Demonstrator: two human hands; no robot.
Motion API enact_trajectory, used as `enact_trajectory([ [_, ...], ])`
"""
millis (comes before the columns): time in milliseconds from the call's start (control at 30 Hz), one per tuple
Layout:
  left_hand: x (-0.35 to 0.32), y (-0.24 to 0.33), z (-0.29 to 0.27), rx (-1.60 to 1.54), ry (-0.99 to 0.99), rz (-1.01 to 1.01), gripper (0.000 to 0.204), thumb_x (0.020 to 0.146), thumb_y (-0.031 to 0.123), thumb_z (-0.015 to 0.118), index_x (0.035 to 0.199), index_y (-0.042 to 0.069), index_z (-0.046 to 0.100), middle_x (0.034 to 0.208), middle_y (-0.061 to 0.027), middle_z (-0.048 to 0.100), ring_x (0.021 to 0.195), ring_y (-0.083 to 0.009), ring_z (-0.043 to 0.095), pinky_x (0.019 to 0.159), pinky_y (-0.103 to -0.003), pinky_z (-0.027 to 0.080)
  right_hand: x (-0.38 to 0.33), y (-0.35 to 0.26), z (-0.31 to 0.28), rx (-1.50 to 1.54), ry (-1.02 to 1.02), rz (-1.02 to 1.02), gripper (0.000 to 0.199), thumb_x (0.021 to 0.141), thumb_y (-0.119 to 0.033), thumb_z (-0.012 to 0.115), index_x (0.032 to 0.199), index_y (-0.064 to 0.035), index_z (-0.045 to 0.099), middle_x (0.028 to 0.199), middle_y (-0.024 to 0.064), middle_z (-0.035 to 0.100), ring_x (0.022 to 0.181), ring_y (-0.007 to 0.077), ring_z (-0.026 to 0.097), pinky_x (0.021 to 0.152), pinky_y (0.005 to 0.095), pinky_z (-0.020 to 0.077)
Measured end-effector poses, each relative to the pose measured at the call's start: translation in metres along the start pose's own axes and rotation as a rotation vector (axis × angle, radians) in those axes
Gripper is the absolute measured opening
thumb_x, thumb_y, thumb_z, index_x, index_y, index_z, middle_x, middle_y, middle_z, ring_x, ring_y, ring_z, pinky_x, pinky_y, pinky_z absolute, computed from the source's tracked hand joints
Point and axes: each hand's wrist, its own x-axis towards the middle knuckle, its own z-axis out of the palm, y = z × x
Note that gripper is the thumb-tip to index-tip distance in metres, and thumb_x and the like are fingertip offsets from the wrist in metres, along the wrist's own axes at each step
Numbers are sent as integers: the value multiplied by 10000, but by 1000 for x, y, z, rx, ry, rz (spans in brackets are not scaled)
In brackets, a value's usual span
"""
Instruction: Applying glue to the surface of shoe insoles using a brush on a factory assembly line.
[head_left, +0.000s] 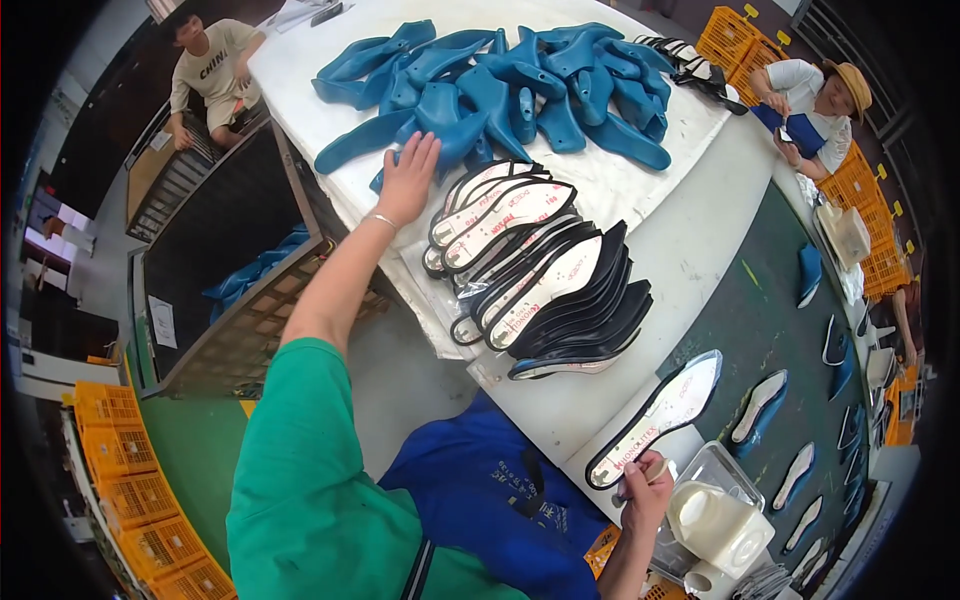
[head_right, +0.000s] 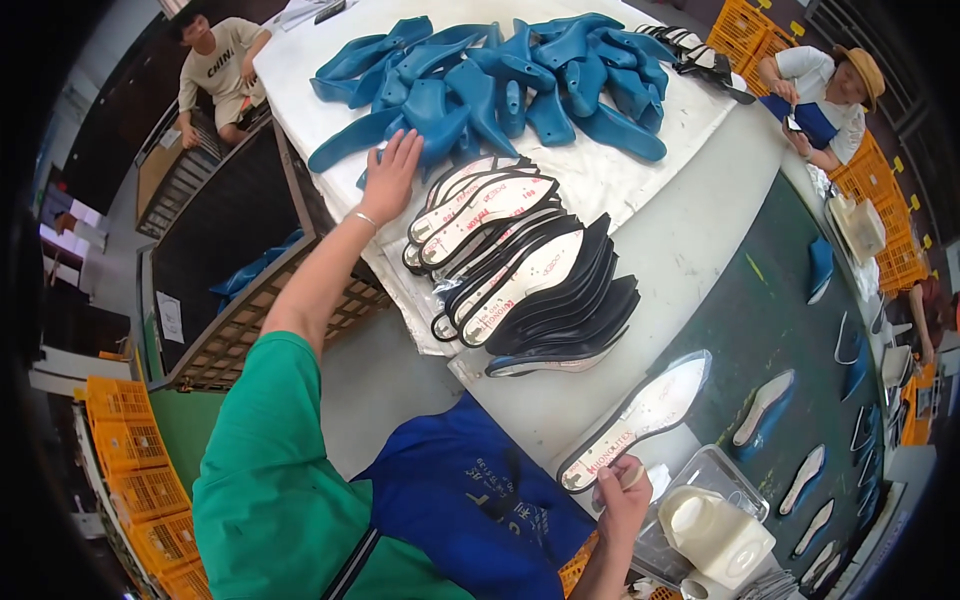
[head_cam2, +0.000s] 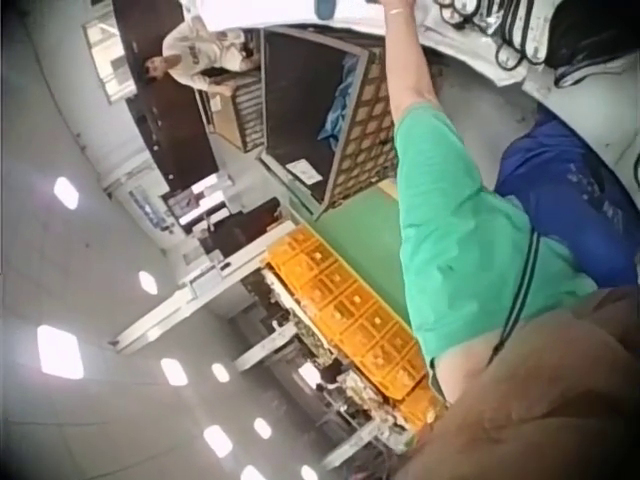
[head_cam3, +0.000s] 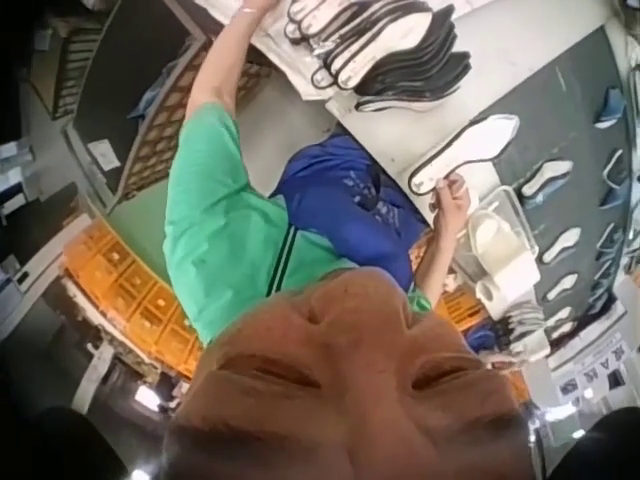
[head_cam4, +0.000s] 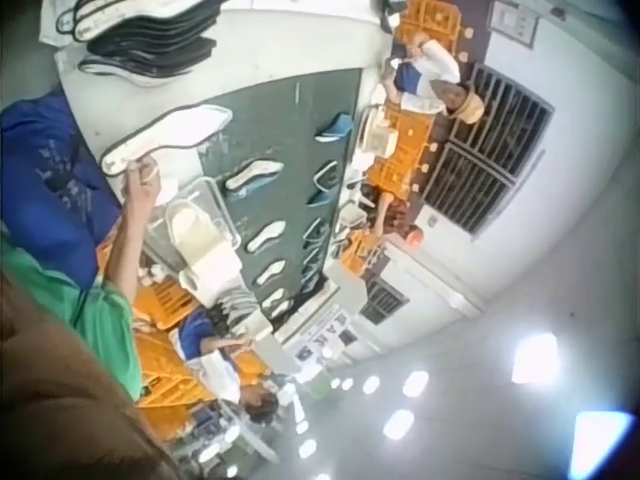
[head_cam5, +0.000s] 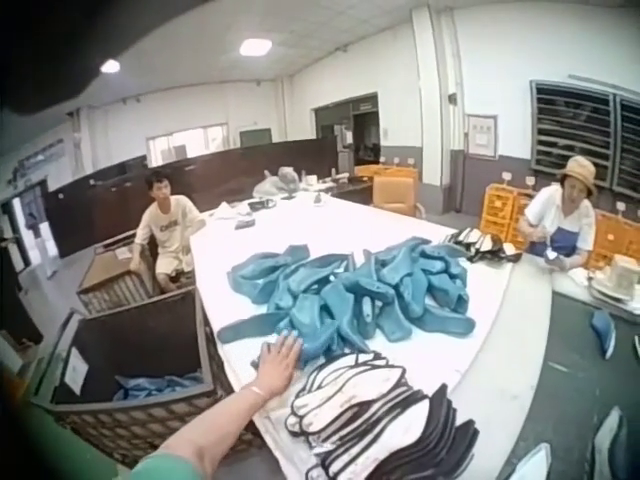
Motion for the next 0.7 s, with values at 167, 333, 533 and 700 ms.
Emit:
enact_trajectory([
  [167, 5, -31, -33, -323, -144, 252, 660, 810, 26, 546, 1437, 40, 342, 1504, -153, 346, 1315, -328, 426, 994, -420, 415, -3, 4, 0, 48, 46, 17, 143, 831, -35, 645, 948, 5, 574, 679, 0, 537, 502, 71, 474, 456, 192, 336],
  [333, -25, -42, -7, -718, 6, -199, 645, 798, 92, 667, 1389, 50, 411, 1419, -190, 441, 1248, -362, 478, 977, -393, 427, 0, 3, 4, 17, 42, 11, 142, 829, -32, 643, 947, 5, 574, 678, 3, 540, 505, 72, 479, 457, 195, 343],
  [533, -42, -93, 17, -926, -295, -335, 462, 808, 160, 693, 1230, 51, 538, 1017, -199, 649, 950, -342, 629, 815, -385, 479, -2, -3, 1, 29, 40, -9, 156, 820, -29, 650, 950, 10, 571, 676, 9, 544, 495, 75, 476, 452, 199, 346],
  [700, -68, -83, -25, -642, -346, -562, 420, 836, 324, 671, 1136, 44, 582, 949, -184, 667, 906, -349, 644, 779, -407, 490, -6, 4, -2, 73, 109, -21, 163, 812, -24, 654, 948, 12, 569, 678, 13, 549, 485, 76, 474, 446, 199, 351],
])
